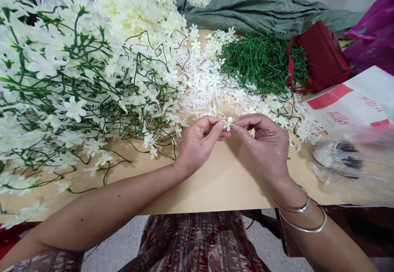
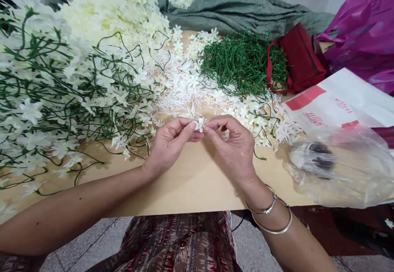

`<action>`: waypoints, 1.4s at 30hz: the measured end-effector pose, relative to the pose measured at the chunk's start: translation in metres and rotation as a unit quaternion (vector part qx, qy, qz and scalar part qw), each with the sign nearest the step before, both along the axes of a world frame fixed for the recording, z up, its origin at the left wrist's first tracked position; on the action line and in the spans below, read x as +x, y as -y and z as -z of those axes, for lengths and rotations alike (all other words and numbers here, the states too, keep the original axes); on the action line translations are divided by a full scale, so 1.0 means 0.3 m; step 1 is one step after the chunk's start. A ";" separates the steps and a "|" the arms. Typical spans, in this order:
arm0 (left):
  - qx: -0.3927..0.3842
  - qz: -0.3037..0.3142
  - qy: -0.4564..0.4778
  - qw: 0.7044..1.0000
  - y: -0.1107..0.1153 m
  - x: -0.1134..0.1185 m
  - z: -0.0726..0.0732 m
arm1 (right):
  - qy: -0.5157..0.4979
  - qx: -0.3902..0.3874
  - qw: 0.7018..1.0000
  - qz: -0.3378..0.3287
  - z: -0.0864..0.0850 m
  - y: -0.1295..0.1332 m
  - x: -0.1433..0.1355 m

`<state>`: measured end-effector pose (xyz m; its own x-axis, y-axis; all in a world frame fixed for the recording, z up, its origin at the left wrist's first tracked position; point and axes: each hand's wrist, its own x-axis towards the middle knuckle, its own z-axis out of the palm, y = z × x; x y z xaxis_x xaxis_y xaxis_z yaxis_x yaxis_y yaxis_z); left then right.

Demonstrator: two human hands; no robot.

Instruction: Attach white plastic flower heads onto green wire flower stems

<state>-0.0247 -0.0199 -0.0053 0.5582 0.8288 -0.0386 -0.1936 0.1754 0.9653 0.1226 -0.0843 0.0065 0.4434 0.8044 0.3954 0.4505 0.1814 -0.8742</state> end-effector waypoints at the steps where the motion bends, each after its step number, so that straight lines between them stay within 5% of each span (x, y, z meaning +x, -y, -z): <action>1: -0.001 0.000 0.004 1.000 0.001 0.000 -0.001 | 0.018 0.010 1.000 0.004 0.006 0.000 0.003; 13: 0.010 0.006 0.002 1.000 0.003 0.002 0.005 | 0.227 0.098 0.969 0.012 0.012 0.016 0.004; 20: 0.011 0.010 0.009 1.000 0.001 0.003 0.012 | 0.180 0.088 0.980 0.011 0.021 0.015 0.000; 29: 0.025 0.004 -0.002 1.000 0.012 0.002 0.004 | 0.274 0.116 0.954 0.032 0.016 0.021 -0.005; 42: 0.060 -0.010 0.027 0.998 0.002 0.006 0.022 | 0.037 0.040 0.998 0.019 0.031 0.008 -0.017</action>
<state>-0.0228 -0.0205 -0.0117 0.5401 0.8366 0.0916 -0.2481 0.0543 0.9672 0.1173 -0.0868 -0.0028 0.4411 0.7516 0.4905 0.5209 0.2306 -0.8219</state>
